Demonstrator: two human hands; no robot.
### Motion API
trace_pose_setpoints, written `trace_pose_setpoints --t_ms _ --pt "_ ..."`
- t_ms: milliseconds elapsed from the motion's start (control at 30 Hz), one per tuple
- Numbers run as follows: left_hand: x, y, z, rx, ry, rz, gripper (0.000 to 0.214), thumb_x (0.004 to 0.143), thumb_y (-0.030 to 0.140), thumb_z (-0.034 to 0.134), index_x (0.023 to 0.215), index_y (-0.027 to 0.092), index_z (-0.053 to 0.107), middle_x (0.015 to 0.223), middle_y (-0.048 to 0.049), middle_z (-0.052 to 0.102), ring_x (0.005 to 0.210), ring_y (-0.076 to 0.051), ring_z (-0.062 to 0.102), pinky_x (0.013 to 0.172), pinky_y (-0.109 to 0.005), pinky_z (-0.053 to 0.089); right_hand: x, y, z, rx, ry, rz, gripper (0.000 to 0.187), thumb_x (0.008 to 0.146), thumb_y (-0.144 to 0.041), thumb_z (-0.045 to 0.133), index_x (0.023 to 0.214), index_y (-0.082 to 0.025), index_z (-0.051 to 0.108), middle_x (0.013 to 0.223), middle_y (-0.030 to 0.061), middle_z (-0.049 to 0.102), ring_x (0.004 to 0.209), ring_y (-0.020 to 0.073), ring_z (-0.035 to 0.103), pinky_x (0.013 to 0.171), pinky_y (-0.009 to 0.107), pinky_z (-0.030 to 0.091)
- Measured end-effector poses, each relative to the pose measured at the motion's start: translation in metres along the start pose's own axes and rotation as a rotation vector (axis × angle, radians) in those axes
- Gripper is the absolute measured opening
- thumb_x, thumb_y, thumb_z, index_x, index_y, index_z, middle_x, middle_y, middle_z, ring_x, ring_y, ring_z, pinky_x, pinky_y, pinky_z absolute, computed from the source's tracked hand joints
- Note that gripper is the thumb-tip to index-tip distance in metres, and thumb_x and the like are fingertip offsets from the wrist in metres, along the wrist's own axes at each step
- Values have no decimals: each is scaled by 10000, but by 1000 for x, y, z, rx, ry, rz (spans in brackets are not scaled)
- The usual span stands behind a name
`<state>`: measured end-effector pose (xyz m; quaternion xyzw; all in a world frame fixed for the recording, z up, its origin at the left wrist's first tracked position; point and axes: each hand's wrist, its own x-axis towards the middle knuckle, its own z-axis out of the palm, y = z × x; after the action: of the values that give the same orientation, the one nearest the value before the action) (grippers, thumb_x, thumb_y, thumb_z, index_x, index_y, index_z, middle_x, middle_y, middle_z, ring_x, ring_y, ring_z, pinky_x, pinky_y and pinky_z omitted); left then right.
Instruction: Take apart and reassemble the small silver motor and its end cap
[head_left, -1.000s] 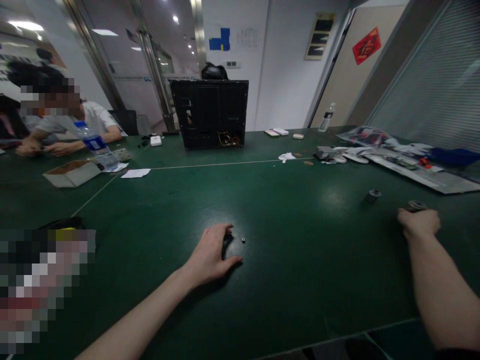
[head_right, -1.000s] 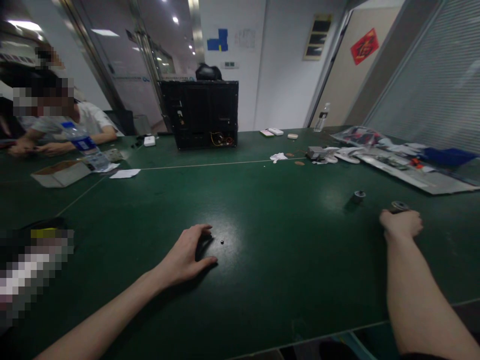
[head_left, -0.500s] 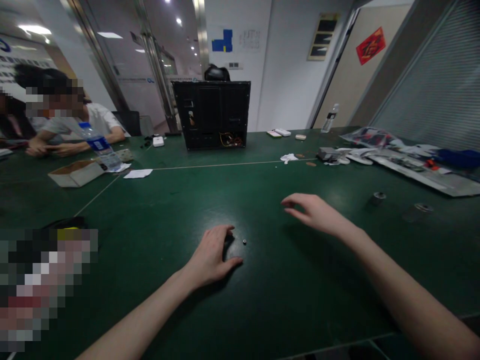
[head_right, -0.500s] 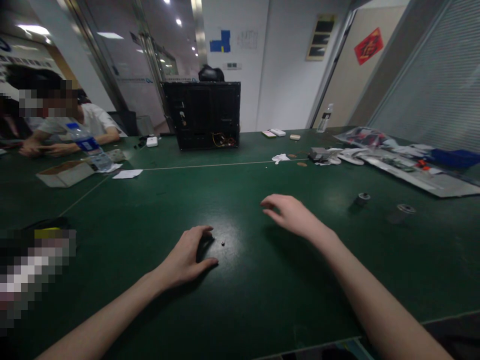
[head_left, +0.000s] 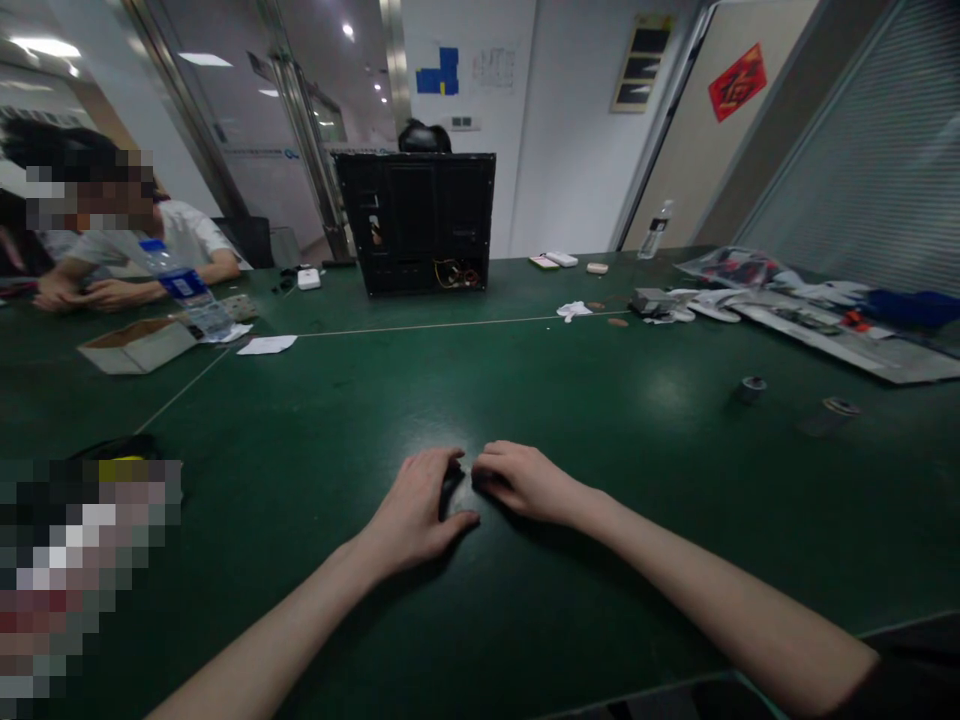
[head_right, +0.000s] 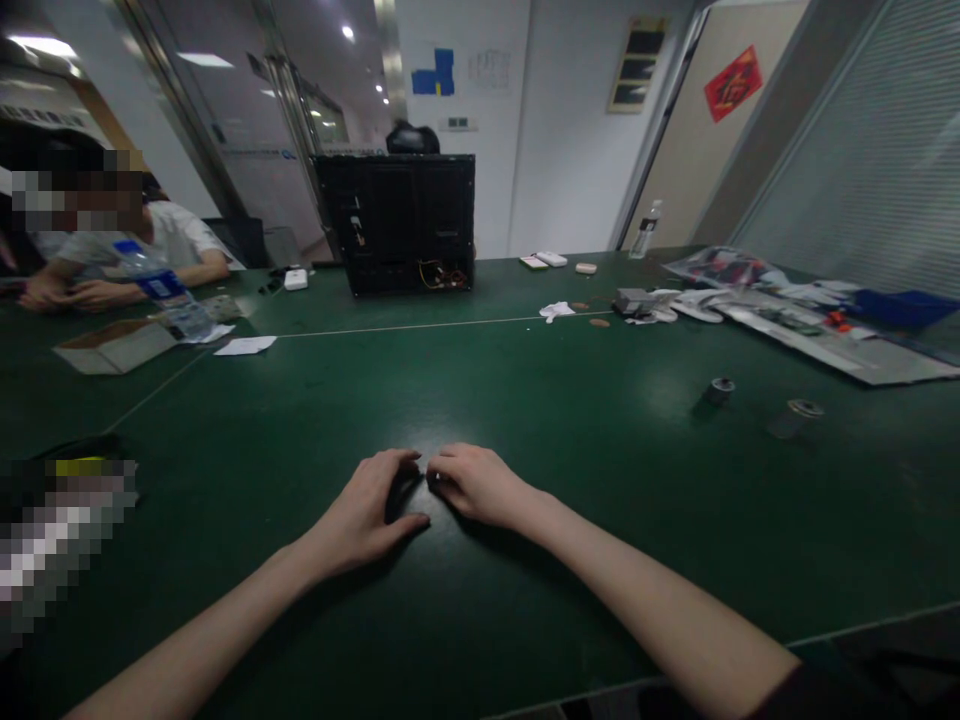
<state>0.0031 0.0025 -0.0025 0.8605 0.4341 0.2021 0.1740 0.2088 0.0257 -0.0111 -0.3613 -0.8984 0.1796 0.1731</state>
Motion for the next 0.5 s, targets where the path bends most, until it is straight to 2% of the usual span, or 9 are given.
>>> trace_pose_setpoints --t_ms 133,300,400,500 --pt "0 0 1 -9 2 3 578 732 369 688 1219 173 445 1148 -113 573 1058 -298 545 912 -465 441 3 10 7 363 83 84 111 860 -218 525 898 -154 607 849 35 627 773 123 569 734 245 427" --pt "0 0 1 -21 -16 -10 577 753 385 665 1242 193 427 1158 -108 569 1079 -304 529 925 -481 424 7 23 13 767 237 272 231 870 -387 510 846 -159 540 673 -6 564 580 92 507 575 220 407" --pt "0 2 -2 -19 -26 -18 581 756 393 665 1245 187 429 1169 -115 569 1087 -307 525 928 -480 424 9 27 15 889 314 316 287 854 -458 514 841 -172 507 659 -13 548 556 89 494 551 219 402" --pt "0 3 -4 -19 -43 -17 581 756 390 666 1248 189 431 1179 -113 568 1084 -307 531 927 -481 424 10 25 14 938 336 349 316 823 -487 546 841 -175 494 676 -11 548 564 91 502 543 217 408"
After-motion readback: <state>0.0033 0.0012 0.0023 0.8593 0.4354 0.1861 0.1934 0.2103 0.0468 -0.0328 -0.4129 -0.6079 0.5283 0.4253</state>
